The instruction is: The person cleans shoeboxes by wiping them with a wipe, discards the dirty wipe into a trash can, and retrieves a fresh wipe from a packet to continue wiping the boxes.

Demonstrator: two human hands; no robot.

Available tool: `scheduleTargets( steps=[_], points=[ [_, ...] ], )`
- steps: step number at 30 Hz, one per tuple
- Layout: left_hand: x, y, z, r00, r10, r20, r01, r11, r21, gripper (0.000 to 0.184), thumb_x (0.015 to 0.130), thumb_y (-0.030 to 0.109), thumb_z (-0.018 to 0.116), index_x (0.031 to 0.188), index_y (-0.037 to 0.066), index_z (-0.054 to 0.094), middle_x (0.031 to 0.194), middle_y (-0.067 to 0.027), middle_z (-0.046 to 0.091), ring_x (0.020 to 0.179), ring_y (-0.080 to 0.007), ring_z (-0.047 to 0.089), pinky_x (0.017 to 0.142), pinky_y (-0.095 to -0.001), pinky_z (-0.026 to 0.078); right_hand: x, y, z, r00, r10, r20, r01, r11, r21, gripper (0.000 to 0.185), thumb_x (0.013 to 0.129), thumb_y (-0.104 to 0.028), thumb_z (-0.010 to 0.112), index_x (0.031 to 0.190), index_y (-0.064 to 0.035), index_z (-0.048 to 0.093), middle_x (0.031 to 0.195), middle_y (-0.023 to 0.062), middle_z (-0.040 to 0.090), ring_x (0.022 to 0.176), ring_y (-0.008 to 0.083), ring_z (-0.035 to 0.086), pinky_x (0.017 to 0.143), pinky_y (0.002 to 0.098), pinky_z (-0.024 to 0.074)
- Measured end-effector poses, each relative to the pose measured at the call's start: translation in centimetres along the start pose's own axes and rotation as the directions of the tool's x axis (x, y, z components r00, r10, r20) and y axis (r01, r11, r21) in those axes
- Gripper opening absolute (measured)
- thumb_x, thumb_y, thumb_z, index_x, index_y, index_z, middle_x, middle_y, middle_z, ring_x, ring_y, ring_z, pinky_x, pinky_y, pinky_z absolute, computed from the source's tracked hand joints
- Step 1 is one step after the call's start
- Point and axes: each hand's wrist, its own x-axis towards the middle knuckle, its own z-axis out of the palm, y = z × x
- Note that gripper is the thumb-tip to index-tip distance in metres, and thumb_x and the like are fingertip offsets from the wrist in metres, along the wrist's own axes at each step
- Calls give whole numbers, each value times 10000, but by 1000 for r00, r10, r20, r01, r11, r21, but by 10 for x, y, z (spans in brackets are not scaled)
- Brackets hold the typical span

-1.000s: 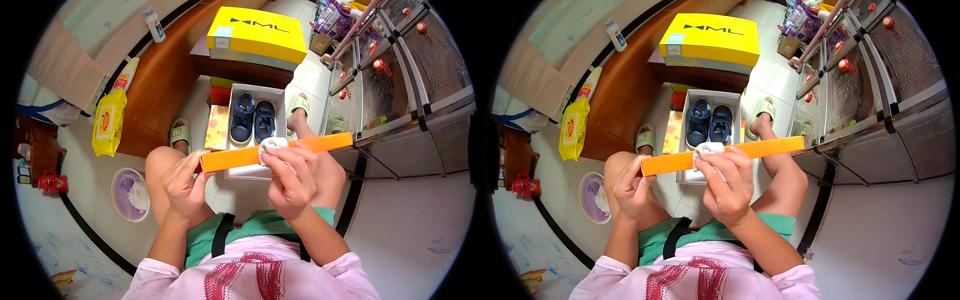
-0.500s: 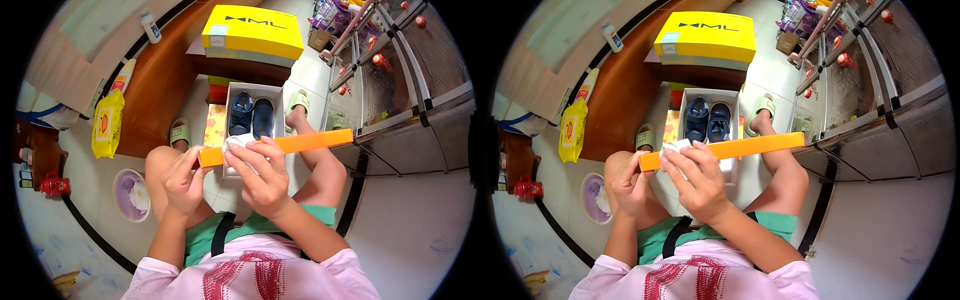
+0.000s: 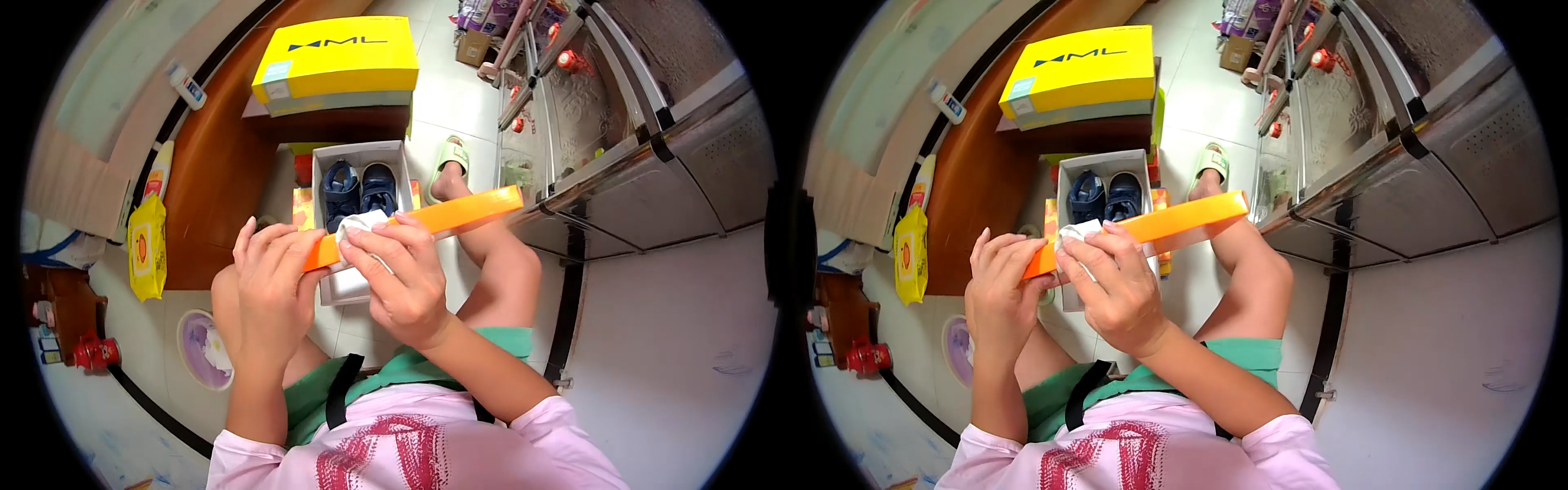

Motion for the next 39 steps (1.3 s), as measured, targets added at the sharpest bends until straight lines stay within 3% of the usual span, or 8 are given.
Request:
scheduleTargets(
  steps=[14, 16, 18, 21, 24, 27, 29, 39],
  points=[
    [7, 1, 2, 997, -78, 12, 78, 989, -128, 357, 696, -25, 706, 1051, 3, 674, 999, -118, 686, 957, -309, 660, 977, -431, 493, -13, 109, -83, 950, 188, -249, -267, 903, -336, 278, 774, 103, 644, 987, -48, 740, 987, 75, 715, 972, 284, 636, 936, 413, 498],
    [7, -1, -1, 990, -138, 6, 137, 977, -160, 353, 717, -29, 704, 1068, 1, 672, 999, -119, 689, 954, -286, 669, 947, -391, 509, -16, 110, -95, 860, 330, -389, -437, 869, -230, 259, 807, 91, 629, 998, -51, 733, 1005, 93, 715, 982, 279, 624, 995, 424, 463],
    [2, -15, -3, 890, -434, 143, 440, 731, -522, 342, 782, -30, 696, 1121, -22, 656, 1011, -113, 702, 978, -207, 672, 881, -312, 520, -17, 101, -96, 671, 559, -487, -578, 806, 129, 188, 877, 63, 615, 1008, -11, 728, 979, 68, 709, 951, 186, 630, 849, 305, 517],
    [-6, -35, -1, 807, -532, 257, 522, 437, -732, 316, 862, -7, 662, 1166, -88, 636, 1067, -110, 699, 983, -149, 654, 882, -267, 511, -25, 86, -98, 566, 770, -294, -633, 635, 442, 147, 921, 28, 620, 1038, 26, 710, 1002, 62, 693, 910, 122, 628, 788, 257, 519],
    [-14, -53, 3, 732, -564, 382, 578, 216, -787, 335, 884, 24, 657, 1194, -101, 631, 1089, -119, 699, 957, -140, 661, 889, -258, 508, -27, 64, -87, 452, 889, 72, -548, 213, 809, 237, 942, -44, 650, 1154, 60, 639, 1023, 76, 687, 892, 112, 650, 764, 236, 526],
    [-27, -70, 18, 625, -602, 497, 661, 69, -748, 342, 888, 67, 677, 1197, -77, 644, 1061, -109, 713, 941, -129, 664, 861, -240, 503, -33, 56, -71, 473, 864, 170, -523, 121, 844, 240, 946, -50, 641, 1163, 54, 634, 1029, 88, 688, 907, 132, 661, 776, 253, 540],
    [-31, -73, 24, 603, -614, 509, 686, 75, -724, 330, 904, 74, 660, 1198, -75, 642, 1054, -106, 713, 936, -134, 669, 861, -247, 511, -31, 48, -65, 355, 897, 263, -500, -55, 864, 257, 934, -34, 659, 1163, 76, 623, 1015, 107, 688, 855, 131, 664, 753, 241, 540],
    [-39, -86, 84, 534, -516, 670, 769, -33, -638, 303, 938, 121, 656, 1170, -74, 653, 1016, -95, 712, 901, -123, 666, 811, -246, 520, -46, 39, -30, 379, 770, 513, -568, -244, 786, 217, 969, -124, 630, 1124, 27, 649, 1000, 60, 698, 800, 83, 651, 640, 202, 490]
  ],
)
